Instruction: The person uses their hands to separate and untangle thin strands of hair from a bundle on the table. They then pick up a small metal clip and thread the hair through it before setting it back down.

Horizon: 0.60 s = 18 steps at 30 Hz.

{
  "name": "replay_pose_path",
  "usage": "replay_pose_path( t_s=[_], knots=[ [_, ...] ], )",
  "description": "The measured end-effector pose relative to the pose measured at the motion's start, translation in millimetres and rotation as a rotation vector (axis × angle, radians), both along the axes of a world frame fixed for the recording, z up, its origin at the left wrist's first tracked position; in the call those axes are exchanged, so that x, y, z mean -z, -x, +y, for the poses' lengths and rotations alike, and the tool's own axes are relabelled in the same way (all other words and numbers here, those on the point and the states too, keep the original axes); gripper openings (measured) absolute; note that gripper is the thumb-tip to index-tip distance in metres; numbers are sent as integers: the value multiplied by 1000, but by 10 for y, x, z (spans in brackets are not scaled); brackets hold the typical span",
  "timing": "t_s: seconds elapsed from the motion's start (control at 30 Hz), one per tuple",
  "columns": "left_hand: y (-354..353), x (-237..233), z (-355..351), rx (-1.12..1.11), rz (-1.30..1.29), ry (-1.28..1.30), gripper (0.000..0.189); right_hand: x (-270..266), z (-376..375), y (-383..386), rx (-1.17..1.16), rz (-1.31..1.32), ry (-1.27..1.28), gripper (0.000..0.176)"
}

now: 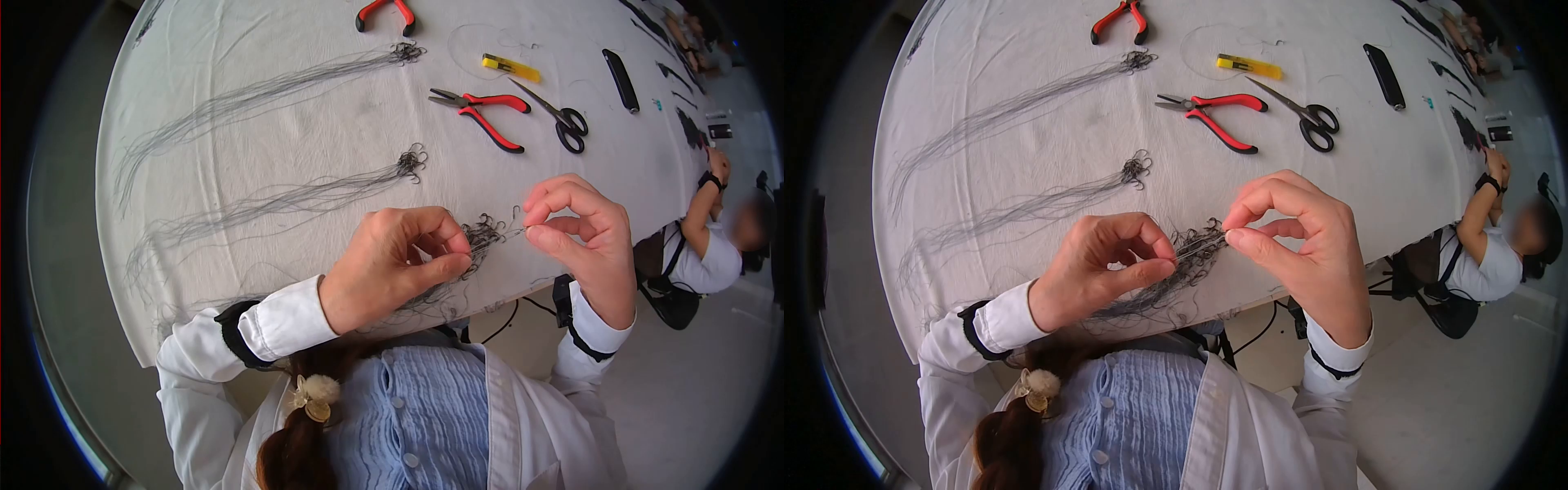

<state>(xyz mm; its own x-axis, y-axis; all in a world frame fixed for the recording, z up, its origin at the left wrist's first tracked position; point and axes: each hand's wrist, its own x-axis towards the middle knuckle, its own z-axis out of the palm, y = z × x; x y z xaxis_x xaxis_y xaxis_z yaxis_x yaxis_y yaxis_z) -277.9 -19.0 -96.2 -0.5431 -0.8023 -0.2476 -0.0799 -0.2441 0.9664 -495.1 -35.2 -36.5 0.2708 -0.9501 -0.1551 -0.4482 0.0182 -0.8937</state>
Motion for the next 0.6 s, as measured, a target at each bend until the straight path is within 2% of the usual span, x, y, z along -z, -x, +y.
replay_pose_path(
  t_s=[0.1, 0.17, 0.3, 0.43, 0.5, 0.6],
  knots=[
    [0, 58, 3, -16, 68, -91, 6, -9, -9, 42, -35, -56, -13, 7],
    [5, 96, 13, -64, 205, -150, 6, 4, -19, 77, -65, -118, -45, 8],
    [-26, 51, 2, -87, 175, -203, 7, 3, -26, 54, -120, -250, -145, 9],
    [-35, 69, 7, -60, 179, -155, 9, 53, -51, 26, -160, -51, -38, 7],
    [-57, 101, 19, -67, 191, -117, 10, -12, -35, 60, -10, -92, -57, 5],
    [-80, 63, 10, -79, 172, -124, 12, -57, -23, 131, 74, -131, -75, 5]
  ],
)
